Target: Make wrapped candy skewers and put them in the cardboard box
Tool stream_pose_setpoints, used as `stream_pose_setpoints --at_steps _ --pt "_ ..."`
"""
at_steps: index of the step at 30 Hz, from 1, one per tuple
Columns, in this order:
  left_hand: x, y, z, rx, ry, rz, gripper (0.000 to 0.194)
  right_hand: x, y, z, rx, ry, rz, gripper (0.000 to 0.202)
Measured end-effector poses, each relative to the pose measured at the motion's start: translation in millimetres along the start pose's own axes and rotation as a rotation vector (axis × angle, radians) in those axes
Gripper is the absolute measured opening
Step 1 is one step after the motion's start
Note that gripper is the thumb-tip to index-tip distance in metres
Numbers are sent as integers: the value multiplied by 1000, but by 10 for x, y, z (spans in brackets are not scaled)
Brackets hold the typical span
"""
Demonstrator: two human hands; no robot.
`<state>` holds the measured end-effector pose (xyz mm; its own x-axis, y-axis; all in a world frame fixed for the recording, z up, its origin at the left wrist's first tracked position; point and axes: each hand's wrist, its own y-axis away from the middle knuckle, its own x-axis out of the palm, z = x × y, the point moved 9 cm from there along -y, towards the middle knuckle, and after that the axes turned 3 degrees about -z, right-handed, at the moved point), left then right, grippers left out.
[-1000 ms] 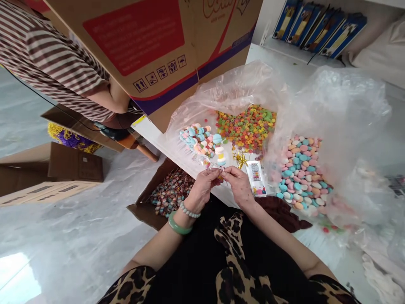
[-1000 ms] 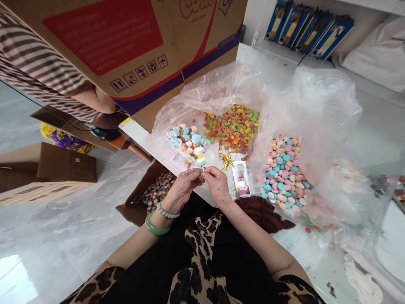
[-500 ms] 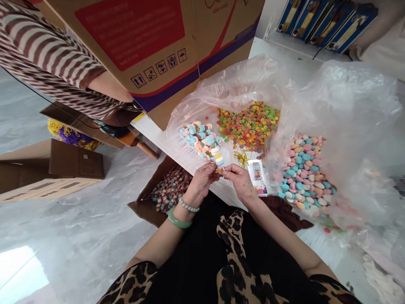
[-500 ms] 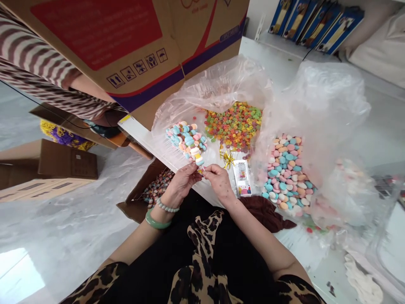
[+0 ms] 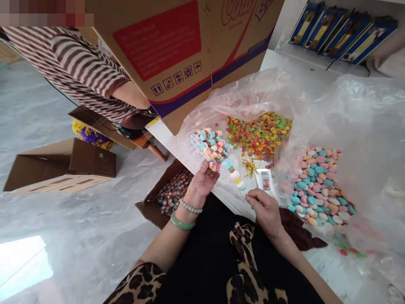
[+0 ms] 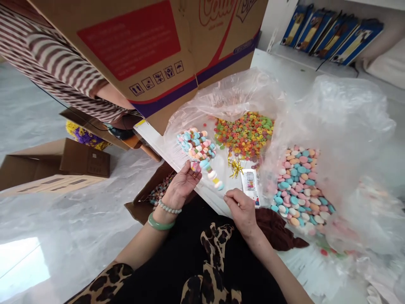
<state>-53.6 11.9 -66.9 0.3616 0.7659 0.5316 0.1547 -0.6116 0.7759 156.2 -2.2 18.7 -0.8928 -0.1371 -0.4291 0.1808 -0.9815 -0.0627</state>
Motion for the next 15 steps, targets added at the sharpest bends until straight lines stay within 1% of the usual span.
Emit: stream_pose_setpoints --at_steps 2,4,6,10,12,15 --pt "56 34 -7 -5 32 4 14 53 57 107 -104 54 12 16" --pt "112 68 -27 6 54 28 17 100 88 164 -169 101 3 17" --pt "137 92 -64 33 53 47 15 131 97 172 -189 129 -6 17" --pt "97 94 -123 84 24 57 10 151 89 165 -203 140 -5 18" --pt "91 98 -152 131 12 86 9 143 87 176 -229 158 -12 18" --pt "154 154 -238 271 -43 191 16 133 99 194 -292 255 -29 17"
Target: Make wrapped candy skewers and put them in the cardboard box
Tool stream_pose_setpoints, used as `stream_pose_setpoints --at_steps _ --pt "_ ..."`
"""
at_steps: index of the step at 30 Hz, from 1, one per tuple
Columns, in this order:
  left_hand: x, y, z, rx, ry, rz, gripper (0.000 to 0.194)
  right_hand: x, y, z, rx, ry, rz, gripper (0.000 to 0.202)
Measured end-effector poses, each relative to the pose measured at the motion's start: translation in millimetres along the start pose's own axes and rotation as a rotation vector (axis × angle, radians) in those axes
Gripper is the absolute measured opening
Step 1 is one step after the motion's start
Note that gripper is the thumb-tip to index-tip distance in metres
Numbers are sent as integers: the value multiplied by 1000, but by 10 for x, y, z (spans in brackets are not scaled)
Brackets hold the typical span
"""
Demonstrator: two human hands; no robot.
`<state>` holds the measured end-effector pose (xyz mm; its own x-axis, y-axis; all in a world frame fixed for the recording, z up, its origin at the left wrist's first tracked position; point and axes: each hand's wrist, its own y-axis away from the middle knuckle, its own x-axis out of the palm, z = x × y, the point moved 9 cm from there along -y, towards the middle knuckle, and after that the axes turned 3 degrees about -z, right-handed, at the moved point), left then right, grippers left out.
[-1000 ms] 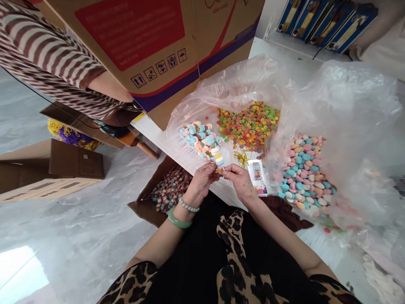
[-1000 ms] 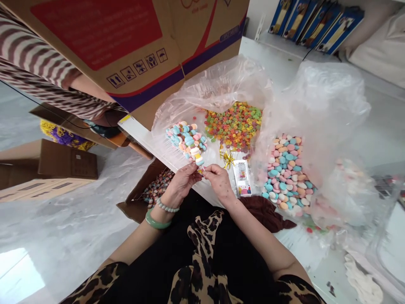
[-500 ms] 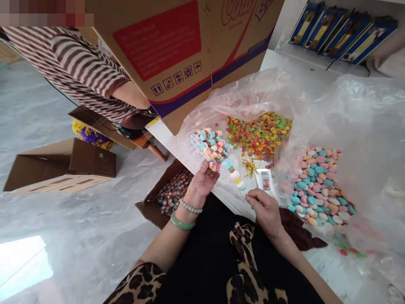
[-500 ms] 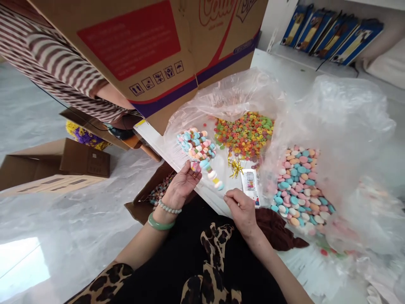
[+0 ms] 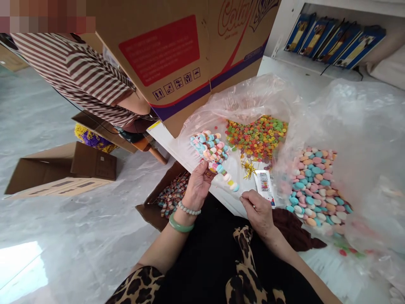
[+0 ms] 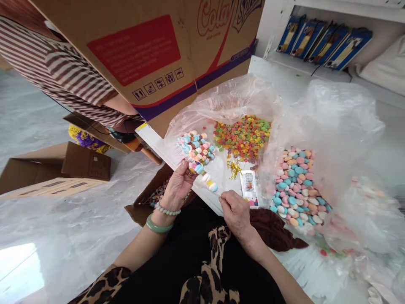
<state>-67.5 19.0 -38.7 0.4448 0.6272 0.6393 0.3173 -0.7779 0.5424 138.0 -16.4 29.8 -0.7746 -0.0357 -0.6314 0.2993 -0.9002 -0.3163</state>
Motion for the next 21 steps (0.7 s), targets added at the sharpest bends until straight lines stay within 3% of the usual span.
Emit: stream_pose_setpoints --at_steps 4,7,10,15,18,21 --pt "89 42 -137 164 -155 98 23 12 30 27 -94 179 -12 20" --pt "105 40 -140 170 -236 122 25 48 32 -20 -73 143 -15 20" --pt "133 50 -67 120 -230 186 28 144 10 -200 119 -88 36 16" --pt "125 45 38 58 -283 275 26 463 124 -506 631 -623 232 15" --pt "8 -41 47 37 -304 233 26 586 212 -507 817 -910 286 19" --pt "-134 -123 43 33 -310 161 29 606 239 -512 889 -1002 261 22"
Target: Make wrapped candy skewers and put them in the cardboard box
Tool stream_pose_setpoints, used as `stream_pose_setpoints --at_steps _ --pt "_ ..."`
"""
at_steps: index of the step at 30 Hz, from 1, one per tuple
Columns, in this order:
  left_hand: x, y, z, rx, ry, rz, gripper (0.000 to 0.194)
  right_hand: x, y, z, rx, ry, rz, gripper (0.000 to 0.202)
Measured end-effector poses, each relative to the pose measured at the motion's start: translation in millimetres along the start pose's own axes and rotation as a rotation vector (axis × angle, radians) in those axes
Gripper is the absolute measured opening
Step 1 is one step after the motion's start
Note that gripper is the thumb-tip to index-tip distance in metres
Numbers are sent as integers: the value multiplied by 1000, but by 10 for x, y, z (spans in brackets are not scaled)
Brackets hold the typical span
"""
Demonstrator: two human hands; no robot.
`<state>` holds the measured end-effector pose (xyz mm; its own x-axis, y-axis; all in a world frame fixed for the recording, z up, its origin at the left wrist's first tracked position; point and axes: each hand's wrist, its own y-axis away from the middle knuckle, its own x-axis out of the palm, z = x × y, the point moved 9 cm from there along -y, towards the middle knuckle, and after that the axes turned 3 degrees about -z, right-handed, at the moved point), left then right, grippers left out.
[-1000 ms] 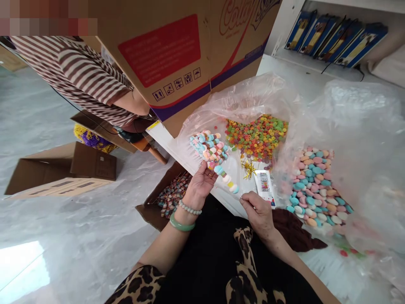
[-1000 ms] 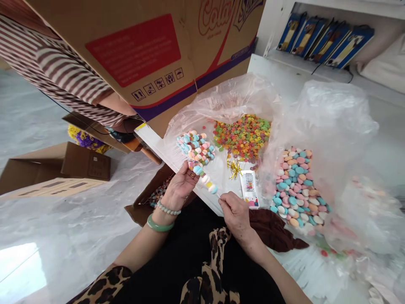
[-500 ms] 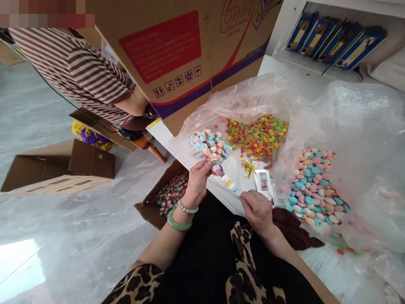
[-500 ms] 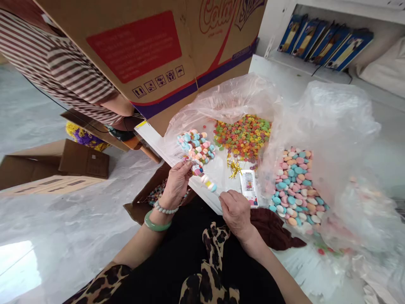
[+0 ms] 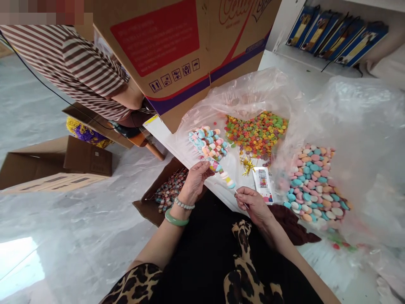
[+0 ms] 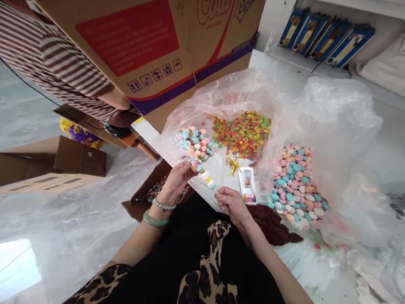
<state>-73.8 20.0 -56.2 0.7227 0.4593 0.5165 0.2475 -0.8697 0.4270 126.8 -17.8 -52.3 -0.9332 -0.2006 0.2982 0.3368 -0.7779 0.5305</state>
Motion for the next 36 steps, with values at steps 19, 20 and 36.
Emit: stream_pose_setpoints --at_steps 19,20,36 --pt "110 69 203 -18 -200 100 29 -88 -133 59 -217 529 -136 17" --pt "105 68 223 -19 -210 90 30 -75 -144 61 -234 541 -138 18" --pt "114 116 304 -29 -289 51 42 26 -58 269 -524 793 -229 14"
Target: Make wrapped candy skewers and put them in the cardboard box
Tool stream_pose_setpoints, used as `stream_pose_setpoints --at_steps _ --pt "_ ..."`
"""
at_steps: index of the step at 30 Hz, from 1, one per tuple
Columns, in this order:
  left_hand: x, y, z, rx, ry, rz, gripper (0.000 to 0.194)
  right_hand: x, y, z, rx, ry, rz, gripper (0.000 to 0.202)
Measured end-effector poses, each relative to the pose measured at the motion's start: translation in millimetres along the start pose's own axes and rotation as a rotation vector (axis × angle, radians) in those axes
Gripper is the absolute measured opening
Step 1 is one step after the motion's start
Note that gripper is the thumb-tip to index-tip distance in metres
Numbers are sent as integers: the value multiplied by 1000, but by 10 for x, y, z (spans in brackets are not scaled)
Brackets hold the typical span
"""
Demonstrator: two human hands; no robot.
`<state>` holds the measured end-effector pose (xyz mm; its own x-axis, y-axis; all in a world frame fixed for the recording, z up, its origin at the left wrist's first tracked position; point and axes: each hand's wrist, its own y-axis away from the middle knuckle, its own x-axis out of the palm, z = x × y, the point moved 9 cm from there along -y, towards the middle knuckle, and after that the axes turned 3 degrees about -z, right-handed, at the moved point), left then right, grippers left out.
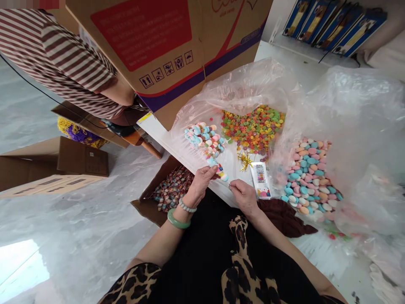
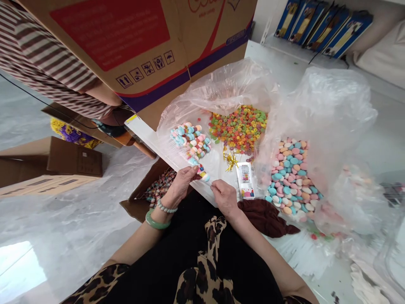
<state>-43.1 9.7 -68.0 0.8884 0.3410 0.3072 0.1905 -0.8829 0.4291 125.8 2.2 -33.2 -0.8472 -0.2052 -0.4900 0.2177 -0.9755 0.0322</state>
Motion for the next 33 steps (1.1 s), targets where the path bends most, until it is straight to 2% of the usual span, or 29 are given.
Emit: stream_pose_setpoints --at_steps 3,6,9,12,21,25,29,33 --pt "82 8 117 -146 67 100 43 168 0 -139 253 -316 132 16" --pt "76 -7 81 -210 198 180 35 229 20 -197 359 -457 172 21" --pt "-21 -71 -20 -195 385 135 31 242 29 -231 400 -492 177 21" --pt "-85 -115 -34 -195 453 43 24 254 29 -261 433 -497 174 21" --pt "-192 -117 -13 -153 431 -101 15 196 -6 -364 489 -563 108 21" --pt "-274 -143 -19 -137 381 -127 13 206 -13 -376 526 -636 130 20" --pt "-349 -139 -81 -113 319 -174 13 203 -15 -390 527 -613 147 20" --pt "-313 -95 -105 -114 309 -169 15 200 0 -410 516 -565 137 20"
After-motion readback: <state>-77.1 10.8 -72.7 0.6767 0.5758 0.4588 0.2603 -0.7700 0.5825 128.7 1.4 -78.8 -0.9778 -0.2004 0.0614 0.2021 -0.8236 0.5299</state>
